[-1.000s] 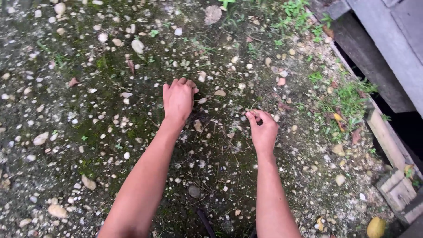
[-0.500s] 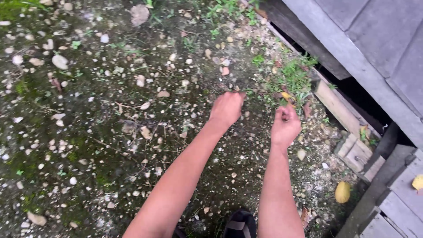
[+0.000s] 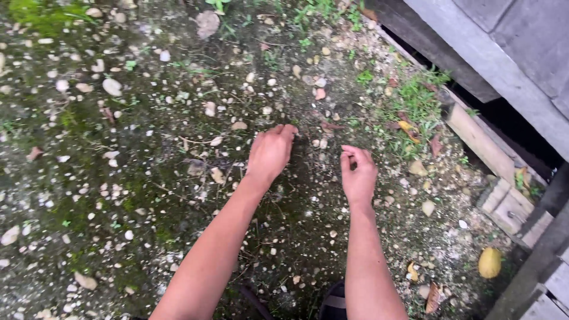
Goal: Picking weeds and small organic debris from a dirt and gravel area by hand.
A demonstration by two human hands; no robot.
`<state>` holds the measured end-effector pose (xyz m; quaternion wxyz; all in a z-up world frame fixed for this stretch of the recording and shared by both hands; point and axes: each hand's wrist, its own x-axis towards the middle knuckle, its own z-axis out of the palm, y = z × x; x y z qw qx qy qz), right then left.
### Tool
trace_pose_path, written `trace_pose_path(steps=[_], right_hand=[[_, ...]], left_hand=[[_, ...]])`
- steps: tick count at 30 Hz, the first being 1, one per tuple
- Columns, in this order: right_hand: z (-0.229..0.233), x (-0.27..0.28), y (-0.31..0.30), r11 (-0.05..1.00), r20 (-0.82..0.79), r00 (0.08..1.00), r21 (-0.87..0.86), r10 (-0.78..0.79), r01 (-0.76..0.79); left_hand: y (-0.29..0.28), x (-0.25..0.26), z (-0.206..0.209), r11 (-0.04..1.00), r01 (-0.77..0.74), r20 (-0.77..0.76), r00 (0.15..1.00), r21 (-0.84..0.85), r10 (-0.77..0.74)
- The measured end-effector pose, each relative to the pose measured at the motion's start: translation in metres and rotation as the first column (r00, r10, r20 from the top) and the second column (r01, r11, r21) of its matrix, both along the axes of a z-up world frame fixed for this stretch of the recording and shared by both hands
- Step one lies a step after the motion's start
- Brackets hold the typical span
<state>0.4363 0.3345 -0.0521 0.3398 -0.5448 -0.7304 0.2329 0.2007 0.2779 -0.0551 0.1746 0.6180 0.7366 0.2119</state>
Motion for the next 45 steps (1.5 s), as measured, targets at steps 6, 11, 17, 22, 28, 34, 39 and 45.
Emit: trace_pose_path(steps=[6, 11, 17, 22, 28, 34, 39, 45], right_hand=[[0.003, -0.091, -0.033, 0.966, 0.002, 0.968, -0.062, 0.250, -0.250], [0.020, -0.152, -0.061, 0.906, 0.036, 0.915, -0.156, 0.402, -0.393], [0.018, -0.179, -0.075, 0.908, 0.191, 0.890, -0.145, 0.415, -0.393], [-0.001, -0.178, -0.067, 0.951, 0.246, 0.927, -0.199, 0.282, -0.237], [-0.012, -0.185, -0.062, 0.886, 0.272, 0.843, -0.148, 0.463, -0.439], [-0.010, -0.189, -0.064, 0.890, 0.357, 0.821, -0.083, 0.446, -0.447], [-0.008, -0.187, -0.062, 0.922, 0.256, 0.886, -0.114, 0.387, -0.369], [0.016, -0.173, -0.066, 0.959, 0.076, 0.963, -0.133, 0.260, -0.249]], left_hand=[[-0.060, -0.088, 0.040, 0.949, -0.265, -0.065, 0.958, 0.172, 0.279], [-0.106, -0.149, 0.041, 0.911, -0.401, 0.032, 0.916, 0.095, 0.400], [-0.151, -0.178, 0.029, 0.930, -0.367, 0.042, 0.929, -0.014, 0.368], [-0.163, -0.173, 0.019, 0.938, -0.344, 0.016, 0.938, -0.045, 0.345], [-0.156, -0.170, 0.025, 0.949, -0.308, 0.043, 0.949, -0.065, 0.311], [-0.155, -0.169, 0.018, 0.953, -0.298, 0.036, 0.953, -0.061, 0.300], [-0.155, -0.163, 0.018, 0.964, -0.252, -0.020, 0.968, -0.089, 0.251], [-0.143, -0.146, 0.012, 0.969, -0.218, -0.085, 0.974, -0.114, 0.209]])
